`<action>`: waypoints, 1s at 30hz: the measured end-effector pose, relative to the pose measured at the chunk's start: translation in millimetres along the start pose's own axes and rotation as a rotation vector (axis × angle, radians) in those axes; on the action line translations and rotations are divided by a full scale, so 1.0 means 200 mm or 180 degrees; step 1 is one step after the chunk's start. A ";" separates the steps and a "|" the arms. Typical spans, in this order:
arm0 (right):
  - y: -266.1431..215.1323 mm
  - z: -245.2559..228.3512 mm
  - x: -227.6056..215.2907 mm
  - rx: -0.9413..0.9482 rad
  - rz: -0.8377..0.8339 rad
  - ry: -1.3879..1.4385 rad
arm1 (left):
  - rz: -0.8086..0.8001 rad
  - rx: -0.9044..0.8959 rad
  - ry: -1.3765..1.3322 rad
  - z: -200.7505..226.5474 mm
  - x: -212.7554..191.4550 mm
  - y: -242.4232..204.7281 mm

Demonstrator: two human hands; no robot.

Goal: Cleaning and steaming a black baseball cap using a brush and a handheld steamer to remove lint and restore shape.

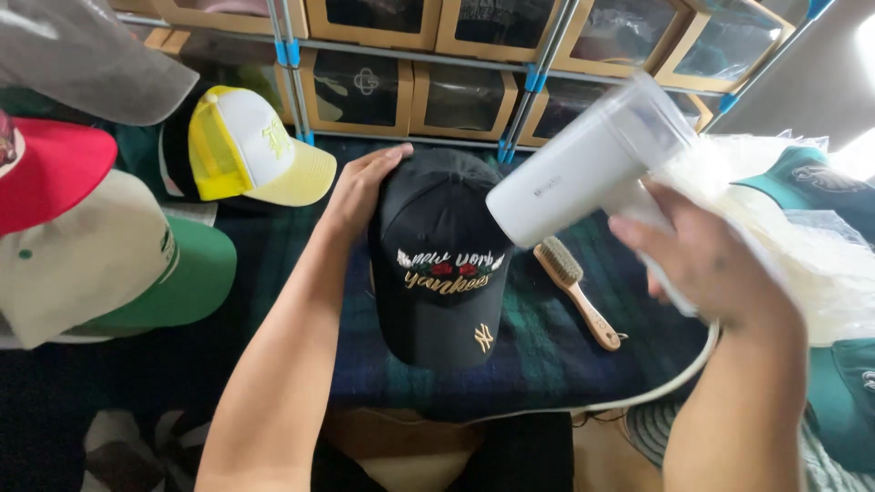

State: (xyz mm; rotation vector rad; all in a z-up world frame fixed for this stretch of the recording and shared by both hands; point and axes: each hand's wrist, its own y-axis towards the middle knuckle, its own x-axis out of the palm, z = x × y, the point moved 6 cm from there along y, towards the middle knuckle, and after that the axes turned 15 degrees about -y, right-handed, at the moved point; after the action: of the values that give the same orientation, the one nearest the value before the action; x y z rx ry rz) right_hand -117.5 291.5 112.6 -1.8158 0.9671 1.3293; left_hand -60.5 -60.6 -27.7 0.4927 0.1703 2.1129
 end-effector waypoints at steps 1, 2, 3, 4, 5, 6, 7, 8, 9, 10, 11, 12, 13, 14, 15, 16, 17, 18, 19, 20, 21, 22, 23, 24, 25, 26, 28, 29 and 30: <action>-0.06 0.05 0.09 -0.0008 0.0012 0.0000 | 0.0001 0.0014 0.0000 0.04 0.03 -0.06; -0.12 0.11 0.17 0.0039 0.0114 0.0266 | 0.0021 0.0154 0.0110 0.10 0.07 -0.13; -0.17 0.15 0.24 0.0075 0.0226 0.0535 | 0.0044 0.0308 0.0223 0.16 0.09 -0.18; -0.21 0.14 0.29 0.0056 0.0247 0.0537 | 0.0047 0.0335 0.0225 0.19 0.14 -0.21; -0.27 0.13 0.31 -0.0012 0.0599 0.0464 | 0.0046 0.0403 0.0823 0.21 0.18 -0.27; -0.34 0.13 0.34 -0.0083 0.0952 0.0396 | 0.0044 0.0458 0.1422 0.22 0.22 -0.33; -0.34 0.08 0.32 -0.0084 0.0930 0.0398 | 0.0051 0.0439 0.1430 0.19 0.22 -0.35; -0.35 -0.01 0.28 -0.0569 0.1168 0.0209 | 0.0162 0.0579 0.1315 0.18 0.22 -0.36; -0.36 -0.09 0.24 -0.1040 0.1436 0.0020 | 0.0249 0.0743 0.1192 0.18 0.23 -0.36; -0.33 -0.15 0.19 -0.1027 0.1447 0.0024 | 0.0233 0.0748 0.1192 0.17 0.23 -0.35; -0.31 -0.23 0.16 -0.1251 0.1412 -0.0198 | 0.0329 0.0819 0.1216 0.16 0.22 -0.35; -0.30 -0.31 0.12 -0.1473 0.1375 -0.0422 | 0.0424 0.0889 0.1240 0.15 0.21 -0.34; -0.29 -0.35 0.08 -0.1472 0.1366 -0.0422 | 0.0425 0.0880 0.1239 0.14 0.21 -0.35; -0.26 -0.37 0.06 -0.1272 0.1090 -0.0332 | 0.0452 0.0923 0.1231 0.14 0.21 -0.36; -0.23 -0.40 0.04 -0.1074 0.0838 -0.0224 | 0.0467 0.0990 0.1236 0.15 0.21 -0.35; -0.25 -0.41 0.01 -0.1074 0.0853 -0.0206 | 0.0455 0.1005 0.1249 0.17 0.21 -0.34; -0.26 -0.39 0.01 -0.0872 0.0643 -0.0281 | 0.0469 0.0936 0.1239 0.16 0.21 -0.35; -0.28 -0.38 0.01 -0.0671 0.0432 -0.0356 | 0.0483 0.0868 0.1229 0.16 0.21 -0.35; -0.28 -0.32 0.04 -0.0665 0.0441 -0.0351 | 0.0474 0.0875 0.1231 0.17 0.21 -0.35; -0.29 -0.29 0.05 -0.0933 0.0606 -0.0350 | 0.0477 0.0883 0.1260 0.18 0.20 -0.35; -0.31 -0.24 0.07 -0.1169 0.0758 -0.0359 | 0.0460 0.0867 0.1273 0.16 0.22 -0.35; -0.33 -0.20 0.16 -0.1133 0.0753 -0.0363 | 0.0430 0.0850 0.1258 0.15 0.22 -0.36; -0.34 -0.15 0.22 -0.0926 0.0923 -0.0079 | 0.0496 0.0913 0.1199 0.16 0.22 -0.36; -0.36 -0.10 0.28 -0.0720 0.1095 0.0204 | 0.0562 0.0975 0.1139 0.16 0.21 -0.35; -0.33 -0.04 0.45 -0.0754 0.1104 0.0205 | 0.0589 0.0997 0.1146 0.16 0.20 -0.34; -0.33 0.03 0.58 -0.0759 0.1641 0.0524 | 0.0564 0.1036 0.1200 0.16 0.19 -0.33; -0.34 0.13 0.85 -0.0739 0.2145 0.0833 | 0.0533 0.1036 0.1241 0.13 0.20 -0.35; -0.34 0.12 0.96 -0.0906 0.2225 0.1121 | 0.0543 0.1067 0.1190 0.13 0.20 -0.34; -0.34 0.12 1.07 -0.1074 0.2301 0.1410 | 0.0552 0.1099 0.1139 0.14 0.20 -0.34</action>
State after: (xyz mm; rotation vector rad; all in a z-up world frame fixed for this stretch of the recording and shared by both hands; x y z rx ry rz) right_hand -27.2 308.8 -92.8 -2.1693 1.8583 1.6022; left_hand -16.9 8.6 -12.4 0.3315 0.7293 2.3400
